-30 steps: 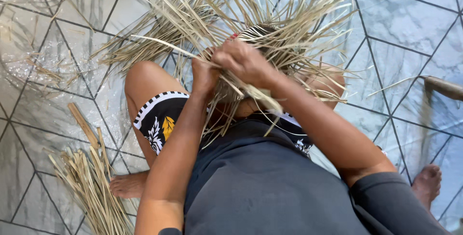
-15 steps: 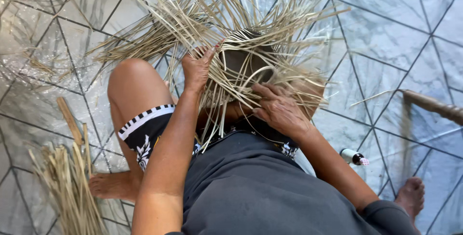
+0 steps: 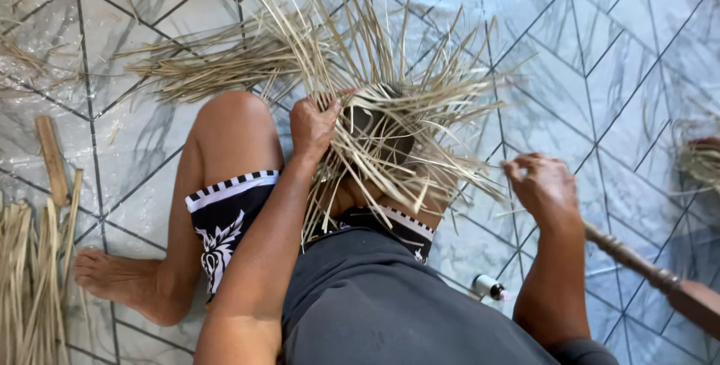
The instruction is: The person weaves a hat by hand using dried palm fibers, interlacing the long strips around a circular base and pulling them tight to form the crown.
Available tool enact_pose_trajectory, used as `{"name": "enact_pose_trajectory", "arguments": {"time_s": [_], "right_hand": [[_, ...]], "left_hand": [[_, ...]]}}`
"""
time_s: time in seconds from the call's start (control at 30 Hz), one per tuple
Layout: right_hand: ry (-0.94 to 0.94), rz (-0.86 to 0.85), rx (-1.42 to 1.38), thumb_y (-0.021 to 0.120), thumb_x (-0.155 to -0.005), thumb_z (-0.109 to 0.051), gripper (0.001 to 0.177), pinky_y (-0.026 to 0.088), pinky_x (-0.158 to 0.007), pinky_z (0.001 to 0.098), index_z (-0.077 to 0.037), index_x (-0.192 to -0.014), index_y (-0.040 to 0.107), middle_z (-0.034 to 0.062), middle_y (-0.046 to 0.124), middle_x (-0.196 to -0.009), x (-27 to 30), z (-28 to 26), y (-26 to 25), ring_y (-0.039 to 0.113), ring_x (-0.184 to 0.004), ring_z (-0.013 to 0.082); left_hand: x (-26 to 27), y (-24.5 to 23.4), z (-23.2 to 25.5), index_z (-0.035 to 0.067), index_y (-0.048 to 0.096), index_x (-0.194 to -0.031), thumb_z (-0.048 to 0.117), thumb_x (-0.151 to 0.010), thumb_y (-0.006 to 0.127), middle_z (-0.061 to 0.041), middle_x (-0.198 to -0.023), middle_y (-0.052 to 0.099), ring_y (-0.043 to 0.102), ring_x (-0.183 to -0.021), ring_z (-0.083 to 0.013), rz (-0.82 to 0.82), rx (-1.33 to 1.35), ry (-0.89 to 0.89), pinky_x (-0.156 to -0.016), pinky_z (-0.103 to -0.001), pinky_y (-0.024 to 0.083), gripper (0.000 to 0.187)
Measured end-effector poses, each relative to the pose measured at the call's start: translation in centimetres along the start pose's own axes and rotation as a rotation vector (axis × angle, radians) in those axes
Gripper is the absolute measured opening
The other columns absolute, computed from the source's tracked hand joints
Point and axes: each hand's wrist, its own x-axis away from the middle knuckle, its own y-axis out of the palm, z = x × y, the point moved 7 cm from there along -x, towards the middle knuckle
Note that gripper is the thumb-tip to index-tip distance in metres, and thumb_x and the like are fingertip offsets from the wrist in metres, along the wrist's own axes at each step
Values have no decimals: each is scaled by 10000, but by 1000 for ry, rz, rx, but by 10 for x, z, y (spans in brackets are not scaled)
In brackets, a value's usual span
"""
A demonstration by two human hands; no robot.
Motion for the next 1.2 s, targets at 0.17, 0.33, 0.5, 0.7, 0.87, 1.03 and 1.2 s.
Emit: {"name": "enact_pose_trajectory", "arguments": {"time_s": [0.17,0.33,0.5,0.7,0.87,1.03,1.2], "right_hand": [[-421,692,-200,718,-1026,-205,102,493,-908,477,-111,-990,720,92,715,-1254,38,-133,-146,616,-1145,363],[-983,487,-450,782,-863,-164,97,534,-877,387,-192,-877,691,13,718,-1016,10,-284,-90,687,-1018,278],[-798,91,-103,698,-885,-244,234,531,-900,481,-295,-1109,741,4,683,-1127,-42,-269,-31,657,-1090,314],[-456,636,118,677,-869,-189,159,437,-934,483,-295,-952,762,10,703,-1219,-71,-171,-44,593,-1191,337],[-659,749,-405,700,-914,-140,138,242,-1138,537,-182,-1035,752,77,681,-1332,16,-273,-77,491,-1352,373],[-966,34,-836,568,-1018,-355,314,513,-946,536,-123,-1075,772,192,687,-1154,41,-303,-16,662,-1084,413],[-942,-100,-689,656,-987,-365,233,539,-849,510,-162,-996,769,124,759,-978,47,-229,50,698,-982,405]], "left_hand": [[14,-6,14,22,715,-782,342,-829,780,-194,-748,718,666,-750,-363,2,-16,-21,-683,-536,494,330],[12,-11,10,-19,782,-902,306,-797,777,-265,-851,734,693,-945,-487,-59,74,-133,-769,-622,515,342],[17,0,-7,23,784,-921,330,-809,769,-214,-853,754,714,-944,-430,-104,117,-183,-748,-572,558,327],[9,7,-14,23,782,-911,299,-826,779,-224,-783,737,712,-859,-456,-35,160,-49,-671,-603,543,289],[13,1,-1,20,767,-937,255,-872,770,-194,-684,711,701,-657,-386,8,163,74,-602,-507,577,244],[8,6,-8,68,788,-924,270,-805,789,-174,-797,757,731,-869,-403,-66,223,-1,-693,-553,559,234],[14,-6,21,73,802,-910,164,-807,800,-133,-837,789,715,-856,-165,-147,451,-47,-745,-381,603,138]]}}
